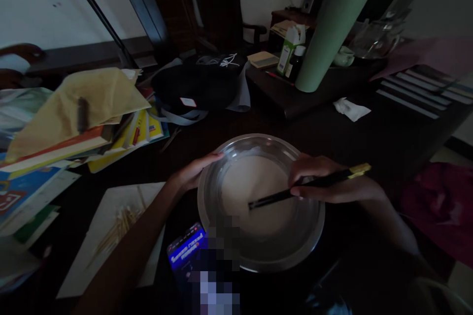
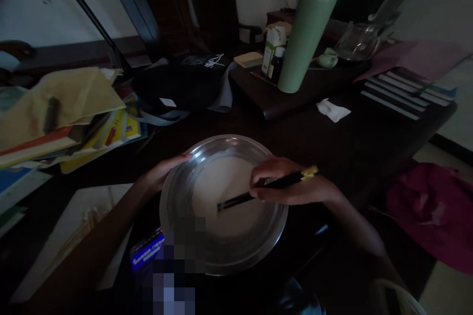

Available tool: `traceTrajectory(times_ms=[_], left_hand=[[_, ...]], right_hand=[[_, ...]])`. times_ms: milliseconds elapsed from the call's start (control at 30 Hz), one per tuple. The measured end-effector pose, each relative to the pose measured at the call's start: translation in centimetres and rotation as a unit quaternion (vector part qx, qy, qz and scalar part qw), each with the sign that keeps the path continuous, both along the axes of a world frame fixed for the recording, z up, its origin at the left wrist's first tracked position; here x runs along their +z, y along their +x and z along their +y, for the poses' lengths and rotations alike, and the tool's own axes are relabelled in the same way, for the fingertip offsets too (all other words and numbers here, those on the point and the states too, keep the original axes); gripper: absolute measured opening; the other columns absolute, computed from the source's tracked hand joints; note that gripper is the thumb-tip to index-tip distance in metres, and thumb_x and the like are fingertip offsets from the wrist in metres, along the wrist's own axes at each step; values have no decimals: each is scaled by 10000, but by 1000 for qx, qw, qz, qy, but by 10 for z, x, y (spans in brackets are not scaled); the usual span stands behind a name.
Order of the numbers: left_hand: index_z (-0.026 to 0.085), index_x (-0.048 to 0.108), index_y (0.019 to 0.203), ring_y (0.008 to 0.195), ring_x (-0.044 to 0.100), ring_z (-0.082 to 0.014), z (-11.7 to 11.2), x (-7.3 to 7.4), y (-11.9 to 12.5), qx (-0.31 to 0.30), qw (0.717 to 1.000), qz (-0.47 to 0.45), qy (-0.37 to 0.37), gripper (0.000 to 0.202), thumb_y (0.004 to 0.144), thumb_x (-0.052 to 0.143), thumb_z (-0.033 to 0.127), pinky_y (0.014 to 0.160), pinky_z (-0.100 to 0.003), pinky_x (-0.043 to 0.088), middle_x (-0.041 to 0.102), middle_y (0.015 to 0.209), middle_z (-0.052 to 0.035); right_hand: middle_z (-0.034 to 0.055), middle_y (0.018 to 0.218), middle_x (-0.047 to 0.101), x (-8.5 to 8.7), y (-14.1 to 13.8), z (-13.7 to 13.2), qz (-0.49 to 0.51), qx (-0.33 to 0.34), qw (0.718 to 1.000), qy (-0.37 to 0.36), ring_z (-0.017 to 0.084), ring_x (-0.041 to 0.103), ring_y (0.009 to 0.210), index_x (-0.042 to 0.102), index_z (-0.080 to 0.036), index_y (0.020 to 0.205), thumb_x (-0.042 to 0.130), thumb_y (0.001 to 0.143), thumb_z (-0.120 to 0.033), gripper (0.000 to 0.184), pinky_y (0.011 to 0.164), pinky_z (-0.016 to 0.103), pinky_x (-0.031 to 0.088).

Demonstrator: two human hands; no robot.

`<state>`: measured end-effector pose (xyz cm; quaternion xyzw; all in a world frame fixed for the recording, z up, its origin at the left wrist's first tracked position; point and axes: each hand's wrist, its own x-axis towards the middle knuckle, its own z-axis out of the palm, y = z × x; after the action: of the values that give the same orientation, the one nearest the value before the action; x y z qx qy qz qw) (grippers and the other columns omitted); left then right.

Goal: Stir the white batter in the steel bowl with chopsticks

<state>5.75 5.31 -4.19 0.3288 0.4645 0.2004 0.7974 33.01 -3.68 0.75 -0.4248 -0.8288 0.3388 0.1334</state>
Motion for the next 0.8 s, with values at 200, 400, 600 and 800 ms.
traceTrajectory(times_ms=[200,400,600,800], left_hand=[[118,680,910,537,617,-102,-2,1,0,-2,1000,3,-1,183,824,524,161,566,-182,494,685,631,-25],[122,670,869,578,627,-117,-3,0,0,-14,999,-39,20,189,835,490,169,586,-203,492,680,638,-30],[120,664,882,579,623,-108,-4,0,0,-16,999,-38,19,181,833,495,159,617,-198,489,679,642,-28],[135,647,1002,629,638,-112,-1,-8,-4,-34,996,-74,29,220,817,543,193,637,-197,493,697,702,-32]], right_hand=[[-13,749,642,-5,0,4,-13,-123,991,53,142,552,767,582,-219,810,471,858,-372,196,791,336,350],[-16,619,605,8,33,1,-18,-44,999,3,122,540,699,578,-206,673,530,829,-306,192,683,281,381],[-23,700,656,6,-3,12,-9,2,1000,-29,112,575,739,619,-214,763,550,816,-349,160,704,260,404],[-16,715,655,3,14,9,-16,-102,995,-2,118,591,708,586,-207,787,498,850,-310,150,680,275,412]])
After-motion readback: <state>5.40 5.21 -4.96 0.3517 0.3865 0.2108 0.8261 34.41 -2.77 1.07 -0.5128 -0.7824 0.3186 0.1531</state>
